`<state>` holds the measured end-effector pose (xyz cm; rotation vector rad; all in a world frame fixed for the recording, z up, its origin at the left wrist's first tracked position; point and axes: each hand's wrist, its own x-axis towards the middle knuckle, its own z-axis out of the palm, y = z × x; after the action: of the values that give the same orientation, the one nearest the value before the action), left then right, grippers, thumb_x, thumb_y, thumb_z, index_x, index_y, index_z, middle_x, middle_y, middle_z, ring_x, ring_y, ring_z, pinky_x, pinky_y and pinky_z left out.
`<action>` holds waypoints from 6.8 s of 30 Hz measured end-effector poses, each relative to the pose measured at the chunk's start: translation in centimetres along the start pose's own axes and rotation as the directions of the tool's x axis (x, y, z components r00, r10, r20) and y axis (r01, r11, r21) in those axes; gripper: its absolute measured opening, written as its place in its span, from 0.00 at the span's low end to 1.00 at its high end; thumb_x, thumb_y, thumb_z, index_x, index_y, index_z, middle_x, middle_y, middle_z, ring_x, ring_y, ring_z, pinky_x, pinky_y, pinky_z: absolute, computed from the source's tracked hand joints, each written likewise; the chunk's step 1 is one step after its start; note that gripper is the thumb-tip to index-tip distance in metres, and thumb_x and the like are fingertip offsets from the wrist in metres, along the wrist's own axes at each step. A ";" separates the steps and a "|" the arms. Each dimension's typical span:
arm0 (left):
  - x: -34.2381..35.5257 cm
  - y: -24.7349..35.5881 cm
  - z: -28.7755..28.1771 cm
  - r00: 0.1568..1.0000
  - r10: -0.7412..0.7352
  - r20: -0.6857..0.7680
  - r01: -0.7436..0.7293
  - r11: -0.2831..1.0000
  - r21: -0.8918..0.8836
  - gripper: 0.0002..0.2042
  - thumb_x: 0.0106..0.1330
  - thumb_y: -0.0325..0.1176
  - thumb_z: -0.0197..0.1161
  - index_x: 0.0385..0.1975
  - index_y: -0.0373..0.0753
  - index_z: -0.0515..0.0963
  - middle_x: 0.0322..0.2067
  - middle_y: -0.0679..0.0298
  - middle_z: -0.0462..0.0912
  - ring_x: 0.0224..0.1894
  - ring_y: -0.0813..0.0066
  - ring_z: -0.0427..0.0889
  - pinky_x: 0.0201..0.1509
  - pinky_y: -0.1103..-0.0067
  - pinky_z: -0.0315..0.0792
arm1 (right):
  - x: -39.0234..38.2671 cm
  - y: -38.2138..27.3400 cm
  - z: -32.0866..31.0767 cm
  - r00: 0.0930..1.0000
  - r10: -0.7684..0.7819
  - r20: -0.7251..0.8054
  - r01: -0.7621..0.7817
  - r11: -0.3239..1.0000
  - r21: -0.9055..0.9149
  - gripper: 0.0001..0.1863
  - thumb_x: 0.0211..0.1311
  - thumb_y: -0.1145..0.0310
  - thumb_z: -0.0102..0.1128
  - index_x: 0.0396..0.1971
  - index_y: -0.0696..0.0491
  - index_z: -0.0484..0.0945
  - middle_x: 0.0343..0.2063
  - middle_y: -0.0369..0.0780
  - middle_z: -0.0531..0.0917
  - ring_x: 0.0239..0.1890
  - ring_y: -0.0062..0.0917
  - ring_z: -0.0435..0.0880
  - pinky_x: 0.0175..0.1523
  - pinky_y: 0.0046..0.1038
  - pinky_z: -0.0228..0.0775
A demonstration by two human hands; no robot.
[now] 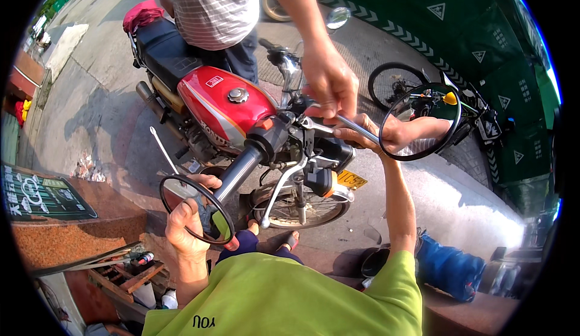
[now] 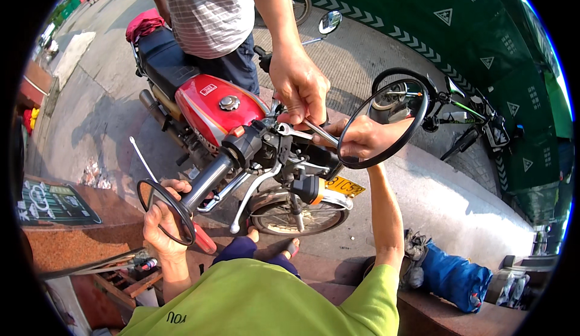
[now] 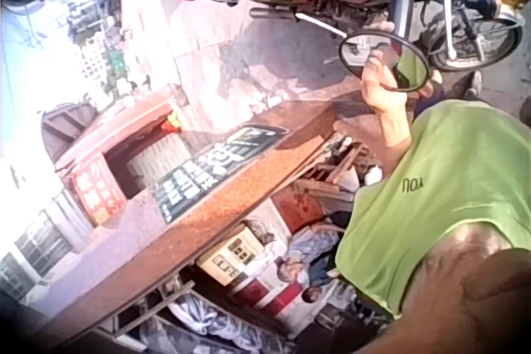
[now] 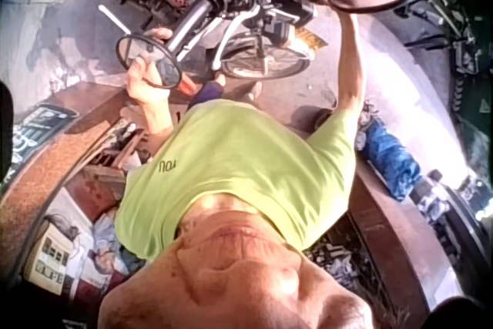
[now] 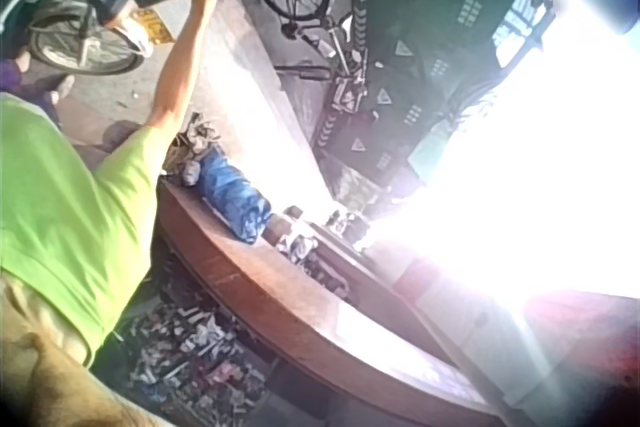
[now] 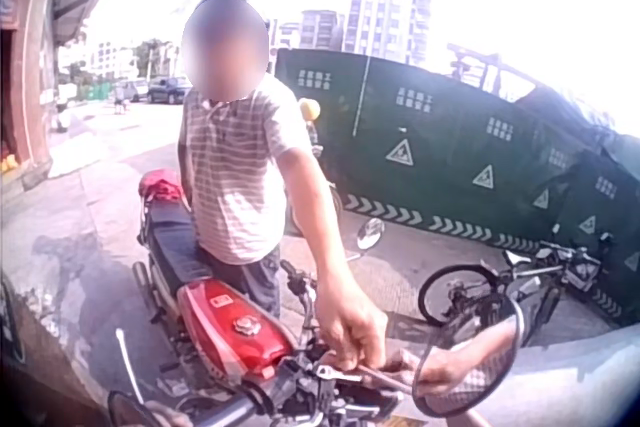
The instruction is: The person retrieves a motorcycle mirror and a screwdriver from a cluttered workbench, then walks to a red motorcycle parked outside. They use the screwdriver to remove the existing mirror from the handlebar and install the new mirror, tightening it into place.
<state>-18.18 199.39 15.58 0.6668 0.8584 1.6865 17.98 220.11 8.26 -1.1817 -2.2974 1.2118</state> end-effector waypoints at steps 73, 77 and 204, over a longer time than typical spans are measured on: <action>3.0 1.3 0.3 0.762 0.115 0.637 -0.438 0.816 0.377 0.07 0.45 0.33 0.67 0.16 0.36 0.80 0.29 0.60 0.84 0.41 0.66 0.76 0.51 0.69 0.65 | -3.3 -18.5 7.5 0.701 0.673 0.236 -0.518 0.253 0.817 0.14 0.72 0.55 0.39 0.38 0.52 0.65 0.12 0.26 0.52 0.10 0.10 0.47 0.13 0.17 0.40; 2.9 1.2 0.7 0.761 0.139 0.633 -0.473 0.788 0.395 0.07 0.45 0.34 0.67 0.17 0.36 0.81 0.29 0.58 0.84 0.41 0.65 0.75 0.50 0.69 0.66 | -2.8 -20.1 8.5 0.658 0.730 0.188 -0.490 0.225 0.842 0.16 0.72 0.54 0.39 0.34 0.52 0.64 0.13 0.27 0.52 0.11 0.10 0.47 0.14 0.18 0.41; 1.9 1.0 0.8 0.872 0.116 0.475 -0.377 0.778 0.502 0.18 0.36 0.38 0.68 0.28 0.33 0.83 0.32 0.60 0.82 0.39 0.63 0.73 0.42 0.74 0.70 | 3.0 -10.9 7.3 0.814 0.368 -0.449 -0.176 0.894 0.412 0.15 0.43 0.72 0.75 0.30 0.53 0.76 0.28 0.30 0.75 0.34 0.18 0.71 0.45 0.23 0.66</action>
<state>-18.63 201.18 16.87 1.5788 1.0022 1.4058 6.17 215.00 12.11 -1.5109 -1.4754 1.1515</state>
